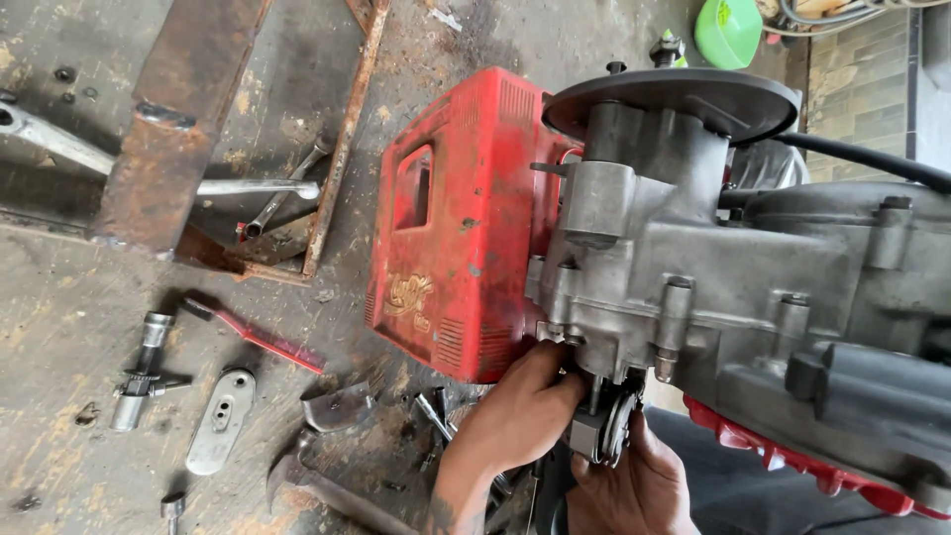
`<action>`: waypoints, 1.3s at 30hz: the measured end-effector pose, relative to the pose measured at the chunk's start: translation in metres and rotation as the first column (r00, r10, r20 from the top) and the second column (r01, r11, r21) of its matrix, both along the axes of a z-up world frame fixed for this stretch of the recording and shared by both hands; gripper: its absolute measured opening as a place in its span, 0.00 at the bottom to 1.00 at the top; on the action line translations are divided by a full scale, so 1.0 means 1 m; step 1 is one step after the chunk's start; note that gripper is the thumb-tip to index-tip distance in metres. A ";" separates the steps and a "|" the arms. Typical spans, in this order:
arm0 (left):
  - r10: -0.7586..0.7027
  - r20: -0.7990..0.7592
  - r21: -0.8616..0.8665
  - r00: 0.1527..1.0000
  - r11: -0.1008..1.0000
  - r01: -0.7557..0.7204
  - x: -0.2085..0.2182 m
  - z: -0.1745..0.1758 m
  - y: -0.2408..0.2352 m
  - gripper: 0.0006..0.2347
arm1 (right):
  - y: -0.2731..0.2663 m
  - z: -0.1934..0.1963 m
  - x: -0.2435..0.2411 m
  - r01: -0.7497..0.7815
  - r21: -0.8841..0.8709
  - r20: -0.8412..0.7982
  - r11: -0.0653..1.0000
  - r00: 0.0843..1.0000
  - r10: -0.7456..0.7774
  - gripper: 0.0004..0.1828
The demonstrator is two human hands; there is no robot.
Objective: Inspecting a carburetor and attaching it to a motorcycle engine using a screwdriver
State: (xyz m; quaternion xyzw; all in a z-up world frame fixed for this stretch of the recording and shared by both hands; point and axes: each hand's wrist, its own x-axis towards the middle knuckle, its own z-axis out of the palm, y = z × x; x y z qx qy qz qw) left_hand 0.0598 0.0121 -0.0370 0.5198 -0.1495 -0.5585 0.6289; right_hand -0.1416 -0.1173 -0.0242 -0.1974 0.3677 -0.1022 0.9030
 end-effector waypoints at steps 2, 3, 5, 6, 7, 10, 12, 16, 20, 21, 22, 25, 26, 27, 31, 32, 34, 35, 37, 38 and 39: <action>0.006 -0.074 0.021 0.997 1.000 -0.004 -0.003 -0.002 -0.004 0.19 | 0.006 0.007 0.012 0.001 0.020 0.038 1.000 0.999 -0.002 0.20; 0.006 -0.076 0.024 0.997 1.000 -0.005 -0.011 -0.015 -0.007 0.19 | 0.006 0.005 0.011 0.001 0.024 0.036 1.000 0.999 -0.002 0.20; -0.099 0.382 -0.063 0.919 0.989 0.132 -0.031 -0.040 -0.013 0.13 | 0.006 0.003 0.008 0.026 0.006 0.090 1.000 0.996 -0.027 0.21; -0.098 0.380 -0.060 0.920 0.990 0.130 -0.038 -0.048 -0.014 0.13 | 0.004 0.002 0.008 0.024 0.008 0.088 1.000 0.996 -0.025 0.21; -0.013 0.506 -0.105 0.862 0.992 0.076 -0.046 -0.055 -0.014 0.12 | 0.003 0.002 0.007 0.012 0.058 0.112 0.998 0.994 -0.018 0.21; 0.097 0.637 -0.168 0.765 0.986 0.015 -0.059 -0.065 -0.019 0.10 | 0.002 0.003 0.007 -0.003 0.099 0.129 0.995 0.992 -0.010 0.22; 0.125 0.656 -0.180 0.744 0.984 -0.006 -0.061 -0.064 -0.020 0.09 | -0.002 0.003 0.003 -0.012 0.092 0.124 0.996 0.992 0.001 0.22; 0.044 0.141 -0.047 0.989 0.998 -0.038 -0.036 -0.031 -0.013 0.14 | -0.008 0.000 -0.004 -0.056 0.102 0.136 0.993 0.990 0.042 0.23; 0.123 -0.284 0.042 0.951 0.992 -0.116 -0.024 -0.014 -0.012 0.20 | -0.004 0.002 0.000 -0.042 0.043 0.126 0.998 0.991 0.036 0.22; 0.125 -0.284 0.045 0.951 0.992 -0.117 -0.024 -0.016 -0.012 0.20 | -0.003 0.002 0.003 -0.042 0.046 0.125 0.998 0.991 0.036 0.22; 0.140 -0.261 0.012 0.955 0.990 -0.141 -0.025 -0.017 -0.012 0.19 | -0.001 0.003 0.005 -0.036 0.042 0.130 0.998 0.991 0.030 0.22; 0.158 -0.242 -0.011 0.957 0.986 -0.166 -0.025 -0.018 -0.014 0.19 | -0.008 -0.004 -0.006 -0.037 0.013 0.113 0.999 0.993 0.035 0.22; 0.158 -0.245 0.001 0.957 0.987 -0.163 -0.025 -0.017 -0.014 0.20 | -0.011 -0.008 -0.013 -0.040 -0.010 0.090 0.999 0.995 0.041 0.22; 0.157 -0.244 0.002 0.957 0.987 -0.162 -0.025 -0.017 -0.014 0.20 | -0.007 -0.007 -0.009 -0.039 -0.009 0.091 0.999 0.995 0.040 0.22; 0.177 -0.217 -0.003 0.960 0.983 -0.182 -0.024 -0.015 -0.013 0.20 | 0.001 -0.004 -0.001 0.014 -0.018 0.098 1.000 0.995 -0.012 0.23; 0.175 -0.205 0.005 0.963 0.984 -0.178 -0.023 -0.014 -0.014 0.20 | 0.000 -0.004 -0.001 0.014 -0.009 0.091 1.000 0.996 -0.013 0.22; 0.170 -0.222 0.015 0.960 0.985 -0.171 -0.022 -0.013 -0.013 0.20 | -0.002 -0.007 -0.005 -0.003 -0.052 0.100 0.999 0.995 0.009 0.23; 0.167 -0.239 0.027 0.957 0.986 -0.165 -0.022 -0.013 -0.012 0.20 | -0.003 -0.009 -0.007 -0.021 -0.094 0.109 0.995 0.994 0.031 0.23; 0.176 -0.238 0.022 0.955 0.984 -0.176 -0.023 -0.014 -0.014 0.20 | 0.002 -0.006 0.000 0.010 -0.074 0.103 0.997 0.995 -0.002 0.23; 0.190 -0.237 0.015 0.953 0.981 -0.191 -0.024 -0.015 -0.015 0.20 | 0.004 -0.004 0.003 0.036 -0.055 0.099 0.998 0.995 -0.031 0.23; 0.189 -0.237 0.017 0.953 0.982 -0.191 -0.025 -0.015 -0.014 0.20 | 0.006 -0.006 0.002 0.037 -0.054 0.098 0.998 0.995 -0.031 0.23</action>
